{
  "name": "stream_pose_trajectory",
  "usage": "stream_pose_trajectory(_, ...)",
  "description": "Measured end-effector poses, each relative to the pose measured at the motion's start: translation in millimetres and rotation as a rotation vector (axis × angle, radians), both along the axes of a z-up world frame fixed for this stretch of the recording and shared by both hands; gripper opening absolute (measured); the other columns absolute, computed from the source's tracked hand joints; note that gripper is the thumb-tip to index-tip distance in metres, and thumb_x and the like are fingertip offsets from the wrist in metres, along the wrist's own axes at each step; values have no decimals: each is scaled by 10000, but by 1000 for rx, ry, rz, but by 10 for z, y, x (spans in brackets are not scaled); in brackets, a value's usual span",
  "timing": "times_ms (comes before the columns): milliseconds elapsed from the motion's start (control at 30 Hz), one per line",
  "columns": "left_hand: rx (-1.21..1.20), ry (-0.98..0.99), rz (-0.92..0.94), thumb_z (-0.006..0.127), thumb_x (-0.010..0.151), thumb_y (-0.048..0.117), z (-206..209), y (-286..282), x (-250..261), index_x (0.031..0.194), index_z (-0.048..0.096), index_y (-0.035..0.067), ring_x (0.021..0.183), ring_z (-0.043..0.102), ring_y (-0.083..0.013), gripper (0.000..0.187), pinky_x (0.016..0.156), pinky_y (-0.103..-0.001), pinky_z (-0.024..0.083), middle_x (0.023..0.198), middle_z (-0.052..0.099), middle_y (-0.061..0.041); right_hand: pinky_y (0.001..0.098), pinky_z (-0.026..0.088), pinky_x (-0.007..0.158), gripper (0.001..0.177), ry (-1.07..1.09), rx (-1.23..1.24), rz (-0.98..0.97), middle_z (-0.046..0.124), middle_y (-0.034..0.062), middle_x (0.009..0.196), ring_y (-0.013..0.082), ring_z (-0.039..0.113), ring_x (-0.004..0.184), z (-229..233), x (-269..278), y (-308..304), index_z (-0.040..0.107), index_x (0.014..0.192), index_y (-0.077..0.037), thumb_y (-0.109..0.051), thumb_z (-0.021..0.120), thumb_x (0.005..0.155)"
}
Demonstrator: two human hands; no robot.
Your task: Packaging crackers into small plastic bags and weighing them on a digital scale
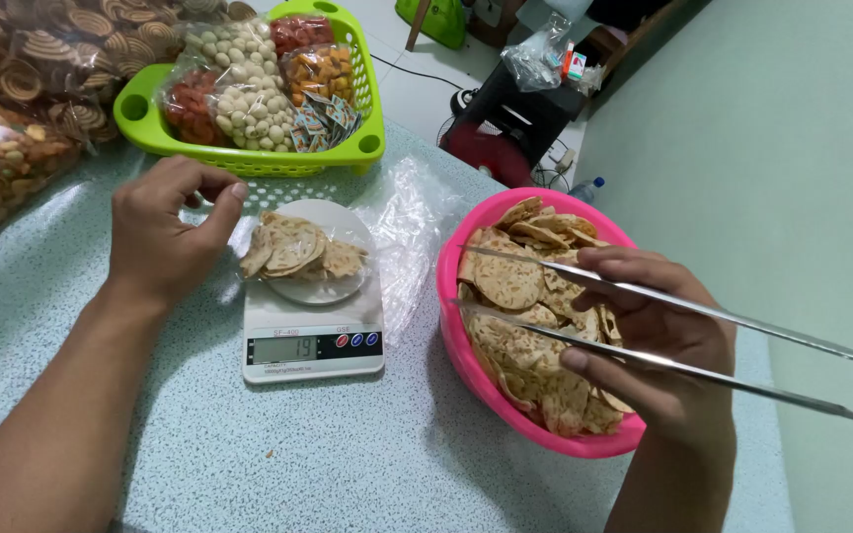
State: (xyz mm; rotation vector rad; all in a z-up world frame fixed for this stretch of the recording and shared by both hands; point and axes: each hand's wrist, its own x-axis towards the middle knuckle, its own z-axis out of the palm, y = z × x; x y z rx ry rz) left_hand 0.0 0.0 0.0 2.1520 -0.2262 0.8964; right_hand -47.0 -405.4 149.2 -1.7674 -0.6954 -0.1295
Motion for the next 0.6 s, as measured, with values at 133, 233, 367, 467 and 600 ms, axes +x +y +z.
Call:
stream_pose_trajectory(133,-22,8,-28,712,973,29,1,-32,7,927,741,7,797,640,-220,59,696,-354,504,901,727,-110,316,591,1019,641,29,-11,-16,655,189,1342,319,664,1337,-15,-6,90,557,1309,18,58,814,722)
stream_pose_trajectory(233,-4,-10,-43,727,953,43,11,-46,-3,925,749,12,801,623,-222,47,710,-355,483,896,729,-100,328,587,1026,650,60,-26,-60,664,188,1327,305,663,1319,11,-21,109,571,1291,18,57,819,692)
stream_pose_trajectory(367,-2,185,-158,736,851,319,132,-42,-55,1158,708,81,1066,609,-288,389,876,-465,468,1141,698,-149,331,585,1033,659,39,-23,-81,663,211,1319,307,663,1291,25,-6,37,568,1285,32,45,815,675)
stream_pose_trajectory(467,78,342,-288,823,635,546,97,-52,-23,1447,548,156,1347,493,-336,942,1094,-538,358,1444,577,-163,337,593,1009,666,11,-22,-75,659,220,1310,330,674,1286,67,19,-82,561,1288,27,28,822,676)
stream_pose_trajectory(600,211,457,-275,858,630,559,51,-143,-10,1498,536,190,1295,487,-311,996,1067,-539,282,1403,619,-113,346,567,1074,792,39,2,-131,629,219,1324,332,663,1301,150,-10,-352,448,1394,-20,81,778,681)
